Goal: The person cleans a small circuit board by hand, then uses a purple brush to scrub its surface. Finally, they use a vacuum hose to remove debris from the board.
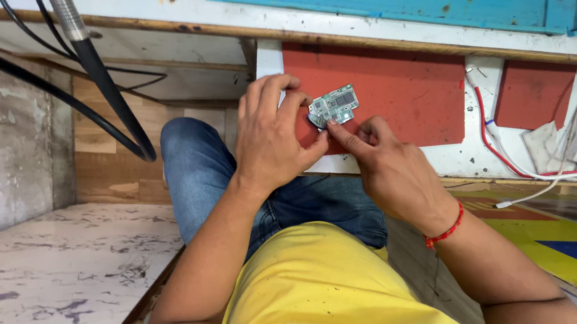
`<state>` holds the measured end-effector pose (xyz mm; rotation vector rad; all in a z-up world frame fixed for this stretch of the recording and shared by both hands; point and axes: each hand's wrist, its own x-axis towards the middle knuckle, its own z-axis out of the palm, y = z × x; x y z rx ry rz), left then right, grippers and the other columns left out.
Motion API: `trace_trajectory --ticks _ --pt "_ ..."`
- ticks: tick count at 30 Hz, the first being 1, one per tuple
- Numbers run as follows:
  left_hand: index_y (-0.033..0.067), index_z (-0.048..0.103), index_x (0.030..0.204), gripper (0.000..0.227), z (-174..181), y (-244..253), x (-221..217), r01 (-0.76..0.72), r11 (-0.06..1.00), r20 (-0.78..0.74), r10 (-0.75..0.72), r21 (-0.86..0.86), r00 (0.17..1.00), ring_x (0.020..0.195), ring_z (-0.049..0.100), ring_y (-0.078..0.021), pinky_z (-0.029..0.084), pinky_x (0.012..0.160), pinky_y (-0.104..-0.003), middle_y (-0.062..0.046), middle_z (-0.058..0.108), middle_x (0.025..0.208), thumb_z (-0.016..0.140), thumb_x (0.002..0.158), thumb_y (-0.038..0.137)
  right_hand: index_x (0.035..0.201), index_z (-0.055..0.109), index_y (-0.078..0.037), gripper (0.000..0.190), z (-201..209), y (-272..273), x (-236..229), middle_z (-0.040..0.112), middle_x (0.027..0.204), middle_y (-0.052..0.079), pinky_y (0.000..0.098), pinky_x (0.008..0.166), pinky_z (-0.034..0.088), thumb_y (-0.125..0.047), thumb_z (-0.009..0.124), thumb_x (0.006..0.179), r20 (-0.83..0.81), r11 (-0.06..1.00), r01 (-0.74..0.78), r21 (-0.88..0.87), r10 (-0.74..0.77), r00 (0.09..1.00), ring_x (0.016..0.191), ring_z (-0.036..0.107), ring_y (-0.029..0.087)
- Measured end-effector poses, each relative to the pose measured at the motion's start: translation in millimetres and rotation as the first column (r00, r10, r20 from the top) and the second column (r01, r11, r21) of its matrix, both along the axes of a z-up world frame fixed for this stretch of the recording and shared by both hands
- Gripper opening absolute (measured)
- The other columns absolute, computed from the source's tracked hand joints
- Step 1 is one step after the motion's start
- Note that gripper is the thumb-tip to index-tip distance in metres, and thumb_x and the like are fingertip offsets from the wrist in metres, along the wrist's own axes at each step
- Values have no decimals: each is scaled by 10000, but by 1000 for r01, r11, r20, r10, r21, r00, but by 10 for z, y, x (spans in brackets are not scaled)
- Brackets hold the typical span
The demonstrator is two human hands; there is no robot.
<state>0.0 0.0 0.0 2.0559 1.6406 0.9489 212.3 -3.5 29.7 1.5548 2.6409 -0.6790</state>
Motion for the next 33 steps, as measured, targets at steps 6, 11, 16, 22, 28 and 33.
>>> trace_trajectory --ticks 6,11,16,22,28,33 --pt "31 695 1054 472 11 10 3 6 999 -6 -6 46 1000 1224 516 -343 431 1018 -495 -117 568 1250 860 712 311 1442 601 -226 668 61 59 16 611 1027 152 480 557 547 30 583 825 -55 998 -42 36 44 998 630 663 360" --pt "32 698 1039 460 -28 -15 10 4 999 8 -4 36 1000 1211 522 -342 436 1012 -493 -114 582 1237 866 717 314 1444 598 -189 628 42 77 130 624 1071 159 476 573 553 39 572 859 -57 993 22 119 -15 998 664 666 368" --pt "38 698 1041 450 -49 -30 -2 10 999 7 -10 42 1000 1221 526 -338 439 1025 -494 -108 590 1238 879 721 298 1446 604 -199 655 17 51 174 633 1104 167 470 598 561 29 567 832 -82 986 60 157 -48 996 699 674 373" --pt "37 695 1033 440 -15 -52 7 -17 1000 41 16 16 999 1303 453 -406 425 1088 -515 -159 545 1318 883 718 280 1443 604 -214 593 30 41 34 643 1076 149 475 581 551 -14 581 885 -34 994 40 98 -37 999 662 674 371" --pt "57 690 972 403 -64 -41 -36 -22 999 35 23 -26 999 1335 413 -416 397 1118 -523 -166 529 1355 897 716 290 1450 613 -183 636 88 88 -72 625 1088 174 457 587 553 3 575 844 -101 984 35 176 -17 995 723 674 375" --pt "58 693 1023 431 -67 -3 -12 -19 1000 17 20 -7 1000 1355 400 -408 371 1126 -543 -163 512 1362 898 743 313 1441 624 -188 672 117 112 -9 625 1044 166 468 579 545 32 572 809 -81 995 -25 94 33 996 679 658 375"
